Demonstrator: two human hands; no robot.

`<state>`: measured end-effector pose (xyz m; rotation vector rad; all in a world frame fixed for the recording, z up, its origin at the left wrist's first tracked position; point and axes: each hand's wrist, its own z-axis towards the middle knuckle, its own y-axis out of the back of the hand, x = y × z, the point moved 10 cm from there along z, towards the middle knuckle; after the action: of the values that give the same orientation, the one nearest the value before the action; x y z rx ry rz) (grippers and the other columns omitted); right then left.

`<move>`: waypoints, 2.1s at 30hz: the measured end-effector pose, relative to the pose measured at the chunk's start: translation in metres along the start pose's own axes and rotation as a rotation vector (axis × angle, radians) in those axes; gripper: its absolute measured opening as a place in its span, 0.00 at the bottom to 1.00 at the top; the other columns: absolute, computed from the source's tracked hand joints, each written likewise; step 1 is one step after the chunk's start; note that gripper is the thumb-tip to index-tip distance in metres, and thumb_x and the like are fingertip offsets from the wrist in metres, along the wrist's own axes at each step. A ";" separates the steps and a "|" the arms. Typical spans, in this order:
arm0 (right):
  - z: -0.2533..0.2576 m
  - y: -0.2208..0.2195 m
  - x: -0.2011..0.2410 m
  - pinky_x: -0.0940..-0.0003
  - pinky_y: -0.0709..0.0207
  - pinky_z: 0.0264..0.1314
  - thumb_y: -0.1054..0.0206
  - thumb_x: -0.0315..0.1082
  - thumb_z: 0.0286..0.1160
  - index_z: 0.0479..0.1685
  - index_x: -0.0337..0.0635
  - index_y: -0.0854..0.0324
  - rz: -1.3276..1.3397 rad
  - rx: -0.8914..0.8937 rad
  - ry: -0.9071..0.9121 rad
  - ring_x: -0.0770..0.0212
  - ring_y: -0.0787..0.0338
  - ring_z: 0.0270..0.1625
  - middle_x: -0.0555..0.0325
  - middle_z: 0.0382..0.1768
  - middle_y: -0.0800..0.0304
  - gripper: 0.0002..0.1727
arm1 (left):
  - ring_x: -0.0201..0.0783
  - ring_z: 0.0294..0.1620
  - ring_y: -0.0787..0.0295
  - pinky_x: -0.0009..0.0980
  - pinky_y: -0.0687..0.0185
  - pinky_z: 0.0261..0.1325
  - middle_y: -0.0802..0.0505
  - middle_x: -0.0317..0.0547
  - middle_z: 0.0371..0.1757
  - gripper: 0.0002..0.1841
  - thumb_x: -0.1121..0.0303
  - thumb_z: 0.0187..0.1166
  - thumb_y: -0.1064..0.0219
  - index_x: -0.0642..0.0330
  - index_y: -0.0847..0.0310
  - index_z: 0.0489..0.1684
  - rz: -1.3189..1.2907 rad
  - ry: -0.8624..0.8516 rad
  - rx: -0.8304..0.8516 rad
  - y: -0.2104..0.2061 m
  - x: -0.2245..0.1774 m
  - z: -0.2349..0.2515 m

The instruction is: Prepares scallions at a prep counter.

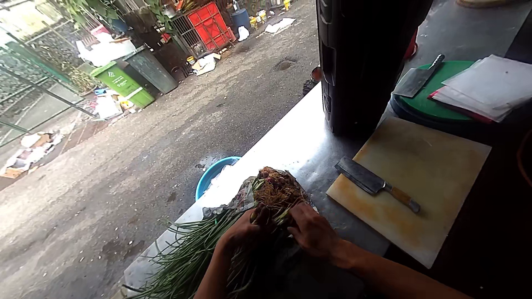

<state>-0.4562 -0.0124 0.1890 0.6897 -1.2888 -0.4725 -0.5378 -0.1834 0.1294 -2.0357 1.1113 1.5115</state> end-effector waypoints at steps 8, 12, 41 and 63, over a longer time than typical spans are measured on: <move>0.028 -0.002 -0.001 0.56 0.15 0.64 0.37 0.47 0.85 0.63 0.42 0.19 0.323 -0.043 -0.059 0.58 0.09 0.56 0.52 0.53 0.10 0.20 | 0.32 0.52 0.08 0.35 0.13 0.60 0.04 0.38 0.50 0.29 0.55 0.56 0.16 0.56 0.16 0.56 -0.027 -0.021 0.032 -0.010 -0.016 -0.015; 0.035 -0.004 0.006 0.61 0.12 0.58 0.34 0.43 0.84 0.63 0.43 0.19 0.446 -0.063 -0.054 0.63 0.08 0.48 0.56 0.49 0.10 0.18 | 0.31 0.52 0.09 0.34 0.13 0.60 0.06 0.37 0.49 0.32 0.54 0.53 0.13 0.56 0.17 0.57 -0.049 -0.058 0.011 -0.009 -0.021 -0.026; 0.043 -0.049 -0.001 0.58 0.10 0.45 0.33 0.45 0.83 0.63 0.43 0.17 0.728 0.200 -0.119 0.61 0.07 0.35 0.53 0.41 0.07 0.19 | 0.33 0.45 0.06 0.35 0.09 0.53 0.05 0.38 0.42 0.25 0.62 0.53 0.17 0.57 0.15 0.51 0.124 -0.127 -0.285 0.012 -0.029 -0.040; 0.073 0.024 0.020 0.55 0.10 0.45 0.36 0.27 0.78 0.70 0.43 0.22 0.477 0.060 0.069 0.59 0.07 0.38 0.54 0.43 0.06 0.20 | 0.45 0.42 0.05 0.43 0.07 0.50 0.05 0.50 0.40 0.25 0.60 0.54 0.15 0.63 0.16 0.48 0.086 -0.147 -0.461 0.034 -0.026 -0.061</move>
<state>-0.5237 -0.0234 0.2294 0.4216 -1.3530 -0.0207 -0.5284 -0.2365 0.1803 -2.1312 0.8601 2.0797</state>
